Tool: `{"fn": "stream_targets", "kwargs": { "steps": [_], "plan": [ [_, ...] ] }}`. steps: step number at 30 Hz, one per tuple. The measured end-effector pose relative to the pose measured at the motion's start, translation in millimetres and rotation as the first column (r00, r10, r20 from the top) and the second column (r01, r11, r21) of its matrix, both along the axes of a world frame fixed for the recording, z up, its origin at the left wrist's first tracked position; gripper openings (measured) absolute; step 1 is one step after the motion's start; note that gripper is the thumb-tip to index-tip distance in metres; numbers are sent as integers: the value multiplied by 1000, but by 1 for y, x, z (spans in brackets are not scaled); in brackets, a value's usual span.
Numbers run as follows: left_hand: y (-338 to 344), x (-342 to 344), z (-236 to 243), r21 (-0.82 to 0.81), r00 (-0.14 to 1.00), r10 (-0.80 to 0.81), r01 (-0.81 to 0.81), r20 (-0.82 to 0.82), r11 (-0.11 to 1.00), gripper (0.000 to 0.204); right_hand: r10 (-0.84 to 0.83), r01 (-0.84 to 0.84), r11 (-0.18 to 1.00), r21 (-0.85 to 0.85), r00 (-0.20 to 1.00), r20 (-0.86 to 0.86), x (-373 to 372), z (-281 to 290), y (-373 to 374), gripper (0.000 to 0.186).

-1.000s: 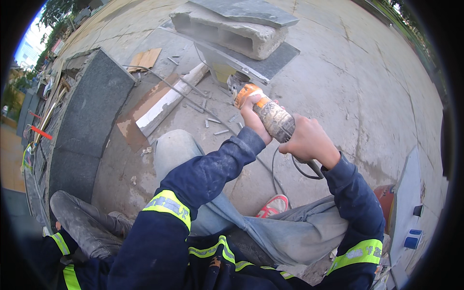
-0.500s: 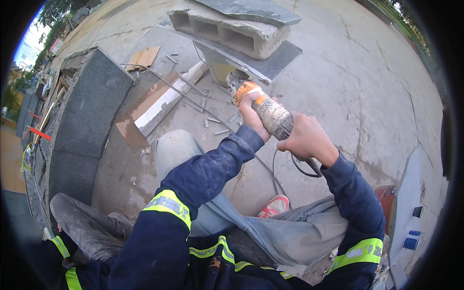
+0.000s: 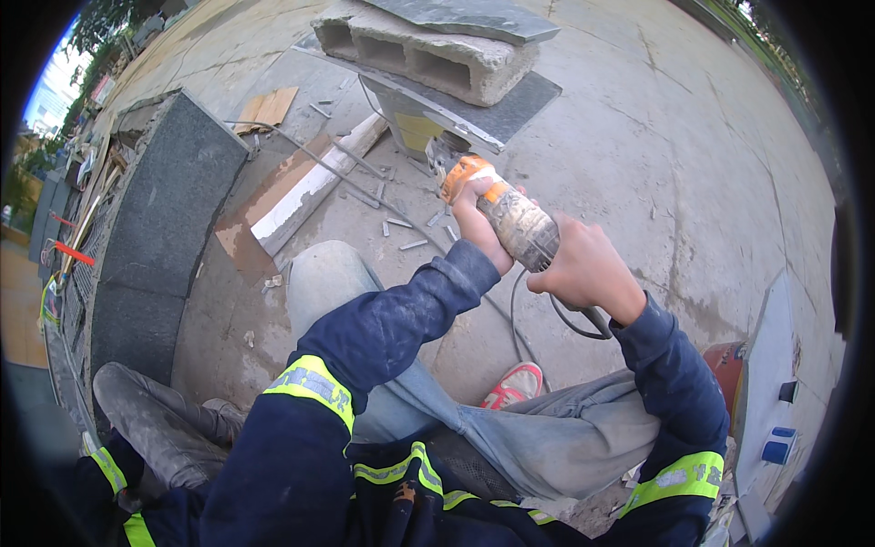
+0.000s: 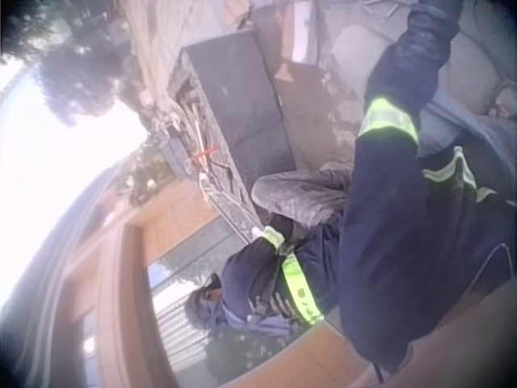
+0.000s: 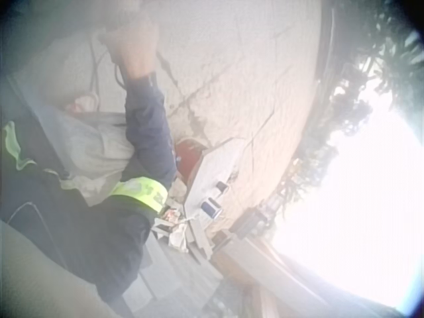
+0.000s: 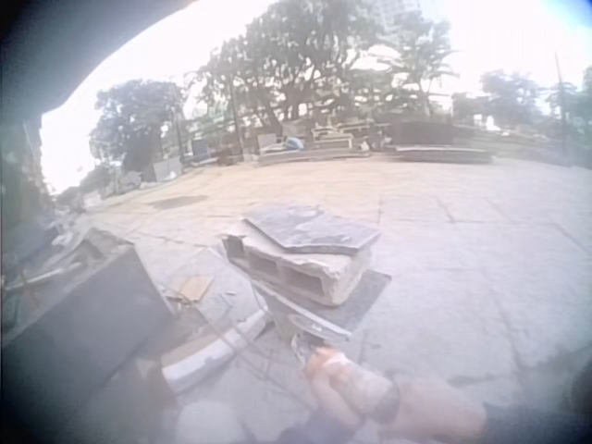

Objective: The person uses an angle grinder to cut a dark stone slab resting on a cinder block. The person holds the tool with both hands and moves it along the slab's edge, generating dust. The person briefly adjusts the slab with one hand before resuming cutting.

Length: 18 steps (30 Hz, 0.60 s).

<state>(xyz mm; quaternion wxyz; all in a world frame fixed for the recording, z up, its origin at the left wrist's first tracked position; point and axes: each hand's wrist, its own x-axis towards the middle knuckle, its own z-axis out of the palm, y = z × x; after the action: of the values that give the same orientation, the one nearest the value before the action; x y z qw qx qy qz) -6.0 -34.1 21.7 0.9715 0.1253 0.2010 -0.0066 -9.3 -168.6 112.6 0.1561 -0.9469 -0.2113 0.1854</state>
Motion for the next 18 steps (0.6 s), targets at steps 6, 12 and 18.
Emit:
{"fn": "stream_targets", "kwargs": {
  "steps": [6, 12, 18],
  "plan": [
    [-5, -4, 4, -4, 1000, -10, 10, -6, 1000, 61, -21, 21, 1000, -21, 1000, -5, -5, 6, -3, 54],
    [-10, -7, 5, -31, 1000, -15, 15, 17, 999, 57, -13, 13, 999, -30, 1000, 9, -9, 6, -9, 54],
    [-7, -5, 3, -66, 999, -39, 40, 10, 997, 54, -32, 31, 998, -47, 999, -11, -9, 11, -5, 54]
  ]
}}
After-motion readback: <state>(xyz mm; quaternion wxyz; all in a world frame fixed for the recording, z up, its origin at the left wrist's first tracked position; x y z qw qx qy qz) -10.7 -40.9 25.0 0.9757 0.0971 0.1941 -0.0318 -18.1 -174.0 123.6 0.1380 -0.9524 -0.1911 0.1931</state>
